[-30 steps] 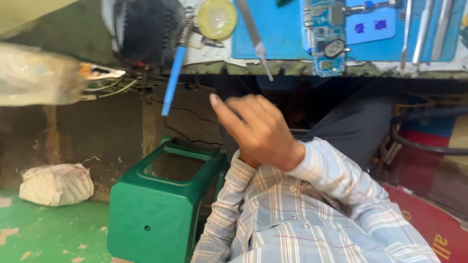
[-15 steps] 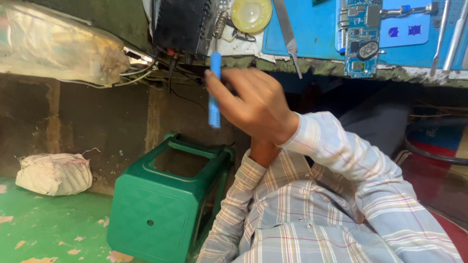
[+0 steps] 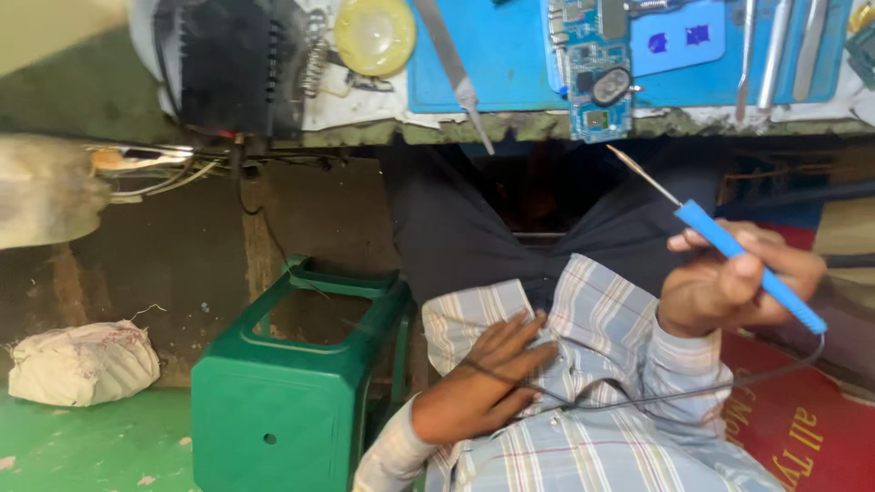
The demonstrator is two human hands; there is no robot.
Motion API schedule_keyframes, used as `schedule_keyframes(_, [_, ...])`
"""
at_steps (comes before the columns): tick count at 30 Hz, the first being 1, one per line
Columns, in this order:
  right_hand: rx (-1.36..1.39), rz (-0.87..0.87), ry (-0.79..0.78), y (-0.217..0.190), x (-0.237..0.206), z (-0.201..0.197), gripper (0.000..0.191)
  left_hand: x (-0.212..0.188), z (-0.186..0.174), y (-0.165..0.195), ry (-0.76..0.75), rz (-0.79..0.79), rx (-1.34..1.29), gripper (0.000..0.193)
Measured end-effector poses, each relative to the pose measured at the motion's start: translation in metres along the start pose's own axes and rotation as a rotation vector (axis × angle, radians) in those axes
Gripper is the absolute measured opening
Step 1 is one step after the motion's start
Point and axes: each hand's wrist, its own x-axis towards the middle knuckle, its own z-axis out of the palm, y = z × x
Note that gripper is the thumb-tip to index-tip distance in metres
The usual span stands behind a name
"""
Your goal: The person sits at a low repair bench and solders a phone motherboard held against the bench edge. They first clean the board with a brush, then use a soldering iron on the board's components, steadying the board with the other hand and repositioning it between soldering passes.
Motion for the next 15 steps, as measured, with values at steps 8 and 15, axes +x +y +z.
schedule_keyframes(8, [0.041, 0.011, -0.094, -0.002, 0.01, 0.014, 0.05, 0.005, -0.054, 0.047, -0.114, 0.068, -0.486, 0.022])
schedule_keyframes(15, [-0.008, -0.083, -0.147, 0.002, 0.007, 0.012, 0.052, 0.114, -0.082, 0.031, 0.788, 0.249, 0.762, 0.043])
